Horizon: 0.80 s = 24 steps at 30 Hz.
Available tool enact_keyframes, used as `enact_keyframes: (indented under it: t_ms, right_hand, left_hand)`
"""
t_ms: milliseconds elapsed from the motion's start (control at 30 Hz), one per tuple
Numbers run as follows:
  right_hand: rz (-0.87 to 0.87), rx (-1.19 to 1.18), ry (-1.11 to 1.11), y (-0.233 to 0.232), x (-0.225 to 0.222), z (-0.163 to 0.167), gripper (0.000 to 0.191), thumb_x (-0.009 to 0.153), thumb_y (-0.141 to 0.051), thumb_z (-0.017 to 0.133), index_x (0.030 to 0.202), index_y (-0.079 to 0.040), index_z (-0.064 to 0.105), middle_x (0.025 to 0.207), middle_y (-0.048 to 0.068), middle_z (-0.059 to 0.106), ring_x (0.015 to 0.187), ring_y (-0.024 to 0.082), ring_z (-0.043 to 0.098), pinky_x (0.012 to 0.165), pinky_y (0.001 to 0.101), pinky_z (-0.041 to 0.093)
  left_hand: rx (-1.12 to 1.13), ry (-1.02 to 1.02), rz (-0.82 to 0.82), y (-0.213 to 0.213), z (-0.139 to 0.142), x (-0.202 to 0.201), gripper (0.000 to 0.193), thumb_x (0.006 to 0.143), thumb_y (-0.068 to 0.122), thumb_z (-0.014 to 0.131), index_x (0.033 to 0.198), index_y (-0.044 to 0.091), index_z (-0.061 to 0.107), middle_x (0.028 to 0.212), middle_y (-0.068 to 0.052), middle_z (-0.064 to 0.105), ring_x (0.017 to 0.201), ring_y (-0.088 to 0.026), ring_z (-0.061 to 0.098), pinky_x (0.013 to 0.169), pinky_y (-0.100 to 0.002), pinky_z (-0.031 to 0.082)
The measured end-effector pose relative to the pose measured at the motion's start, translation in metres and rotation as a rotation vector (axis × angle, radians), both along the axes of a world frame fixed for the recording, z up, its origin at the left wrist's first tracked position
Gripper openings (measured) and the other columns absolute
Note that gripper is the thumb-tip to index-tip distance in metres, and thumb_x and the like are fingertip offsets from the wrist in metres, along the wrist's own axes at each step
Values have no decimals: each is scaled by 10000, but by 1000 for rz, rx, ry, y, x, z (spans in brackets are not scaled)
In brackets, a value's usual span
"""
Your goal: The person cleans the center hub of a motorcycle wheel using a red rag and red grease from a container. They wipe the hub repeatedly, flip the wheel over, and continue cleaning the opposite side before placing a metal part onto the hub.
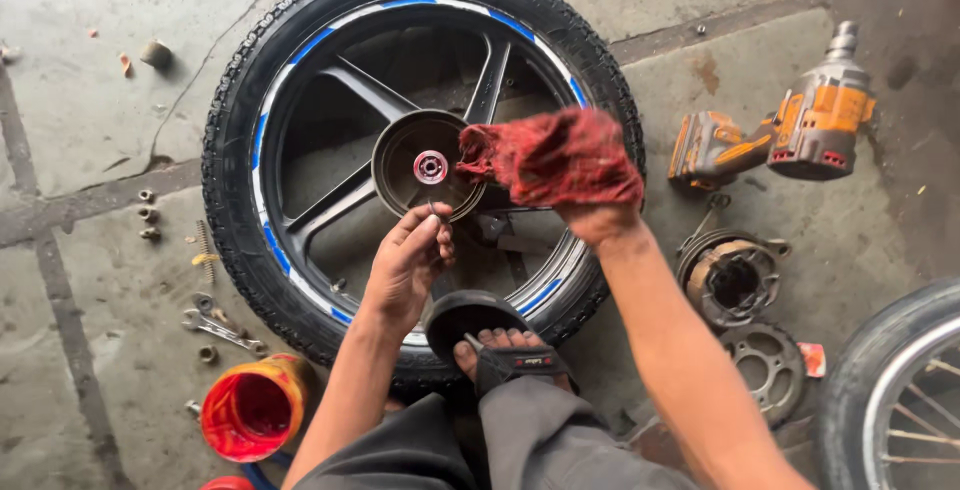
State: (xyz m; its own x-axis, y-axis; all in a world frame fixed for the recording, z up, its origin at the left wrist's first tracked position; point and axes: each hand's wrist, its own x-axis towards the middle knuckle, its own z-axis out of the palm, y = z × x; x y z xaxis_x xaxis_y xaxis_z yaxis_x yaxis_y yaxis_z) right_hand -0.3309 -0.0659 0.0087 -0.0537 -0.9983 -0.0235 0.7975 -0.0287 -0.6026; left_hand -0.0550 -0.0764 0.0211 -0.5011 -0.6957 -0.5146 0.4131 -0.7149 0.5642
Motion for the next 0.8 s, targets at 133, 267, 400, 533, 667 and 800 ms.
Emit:
enact_keyframes:
  t_ms: [133,267,400,533,667,800]
  right_hand:
    - [71,72,13,-2,9,4,461,1102,-440,501,1379,-86,601,1359,120,651,1207,253,636,934,351,474]
    - [115,303,-84,6,18,-2,582,981,-501,440,1365,-97,602,1336,121,684,1116,268,699,775,352,549]
    - [404,53,-489,26,61,-41,539,1154,-451,449,1415,-3,596,1246,174,695,1027,301,699,882,419,586]
    - [331,385,-514,28,85,-49,421,1079,-351,498,1301,-9,598,1267,156,675,1140,298,679,954,455,575]
    - [310,296,-463,22,90,-22,427,1129,-296,492,1395,30,565,1362,190,646,1233,297,647,1086,417,535]
    - [289,256,-437,21,90,10,510,1085,-375,487,1412,13,543,1401,178,625,1283,323,613,1140,477,498]
  left_hand:
    - [-150,30,-12,-2,17,11,372,988,241,669,1298,40,618,900,11,604,814,-81,566,779,-257,463]
    - [-234,148,-138,-3,37,6,494,1010,240,643,1440,13,563,850,0,592,756,-78,547,734,-250,448]
    - [-333,-134,-280,-15,56,-21,511,1008,252,645,1447,0,575,816,0,615,685,-83,540,662,-268,444]
    - [-786,-993,-434,-14,81,-33,372,956,314,610,1235,93,718,667,-95,713,618,-175,704,635,-320,540]
    - [-1064,-1311,-274,-3,86,-23,274,924,353,671,991,133,819,768,-103,755,662,-258,743,620,-400,538]
    - [-651,-1108,110,-3,53,5,386,933,443,598,1031,111,768,906,-84,771,796,-222,739,730,-409,540]
